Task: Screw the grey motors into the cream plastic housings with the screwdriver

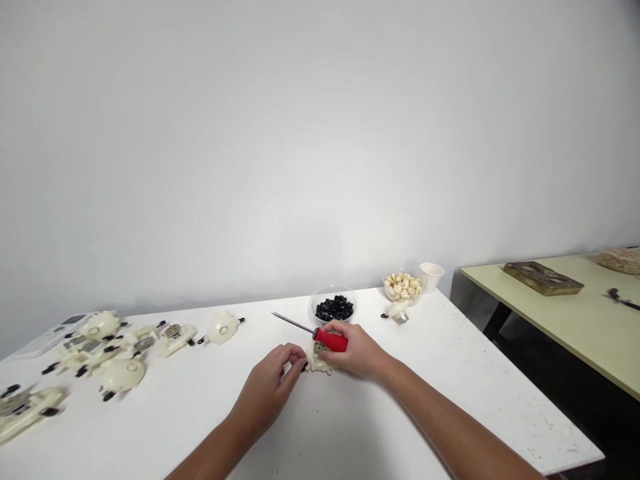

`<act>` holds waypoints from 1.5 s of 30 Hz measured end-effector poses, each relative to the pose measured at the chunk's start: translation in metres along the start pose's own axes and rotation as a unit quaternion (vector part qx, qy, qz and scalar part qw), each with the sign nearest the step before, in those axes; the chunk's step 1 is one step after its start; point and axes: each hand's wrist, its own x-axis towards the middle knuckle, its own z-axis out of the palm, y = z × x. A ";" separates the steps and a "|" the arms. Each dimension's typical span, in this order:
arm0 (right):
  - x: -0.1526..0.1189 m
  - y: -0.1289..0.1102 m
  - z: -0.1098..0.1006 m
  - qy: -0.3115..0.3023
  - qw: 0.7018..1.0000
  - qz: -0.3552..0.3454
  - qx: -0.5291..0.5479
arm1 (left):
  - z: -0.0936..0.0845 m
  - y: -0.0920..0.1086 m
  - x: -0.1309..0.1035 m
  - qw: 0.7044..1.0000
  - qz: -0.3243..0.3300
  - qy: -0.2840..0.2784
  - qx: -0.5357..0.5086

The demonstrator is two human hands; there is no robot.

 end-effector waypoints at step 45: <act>-0.002 -0.002 0.013 0.059 0.998 0.018 -0.016 | -0.006 0.005 -0.002 0.999 -0.032 -0.016 -0.036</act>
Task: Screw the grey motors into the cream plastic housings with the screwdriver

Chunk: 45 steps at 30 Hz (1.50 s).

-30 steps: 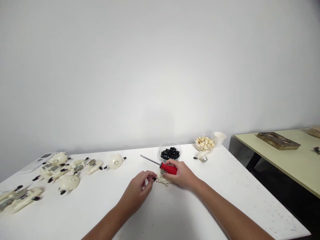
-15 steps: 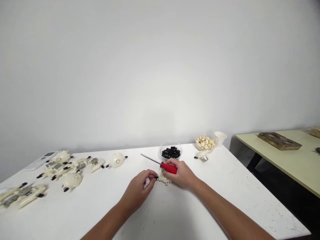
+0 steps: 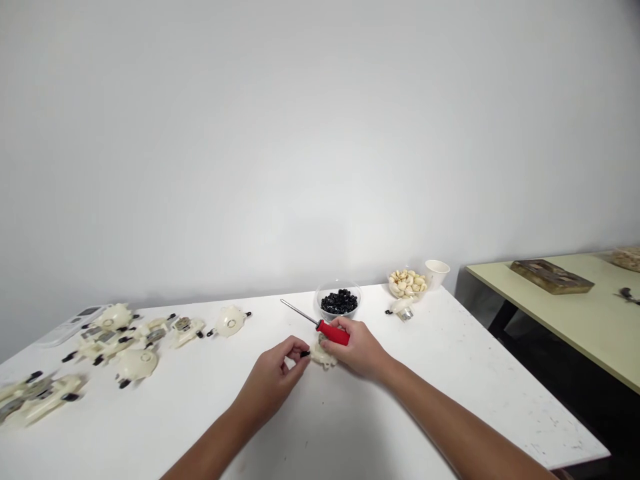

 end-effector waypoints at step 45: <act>0.012 0.001 -0.066 0.039 0.979 0.002 0.202 | -0.059 -0.039 0.035 0.987 0.155 0.024 0.020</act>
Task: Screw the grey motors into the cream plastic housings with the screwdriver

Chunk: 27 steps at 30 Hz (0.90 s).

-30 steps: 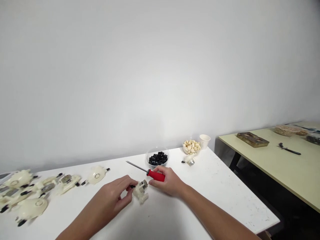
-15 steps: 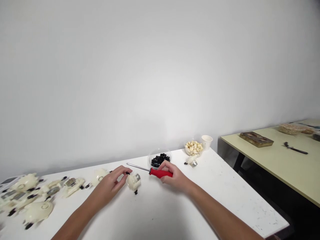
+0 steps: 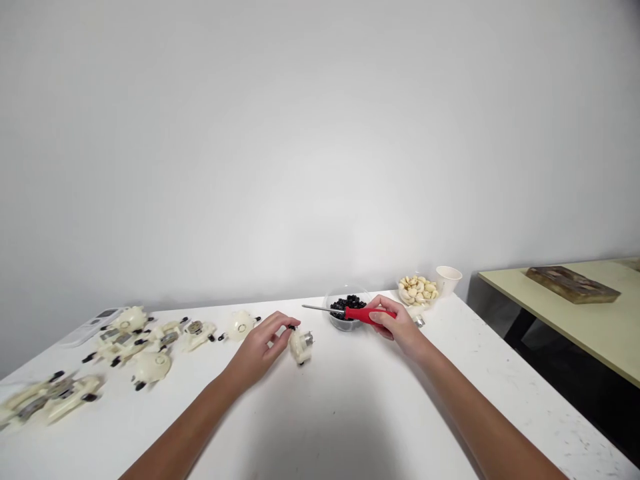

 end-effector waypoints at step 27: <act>0.005 -0.003 -0.010 -0.006 0.999 -0.022 0.032 | -0.002 0.001 0.003 1.000 -0.020 0.001 -0.011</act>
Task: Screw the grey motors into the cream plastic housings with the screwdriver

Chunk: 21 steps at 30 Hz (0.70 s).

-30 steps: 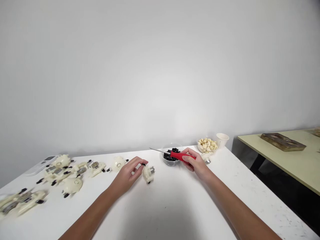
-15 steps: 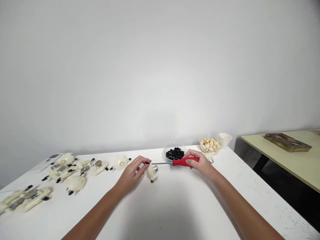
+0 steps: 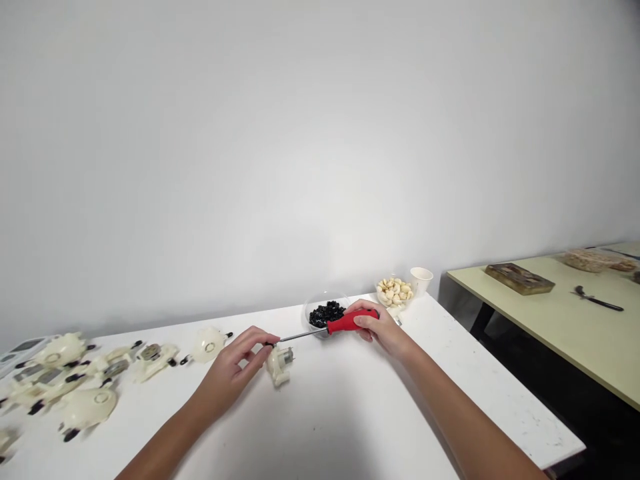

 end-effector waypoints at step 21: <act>-0.002 0.010 0.018 0.022 0.989 0.024 0.144 | 0.008 0.005 -0.005 0.999 0.035 0.002 -0.016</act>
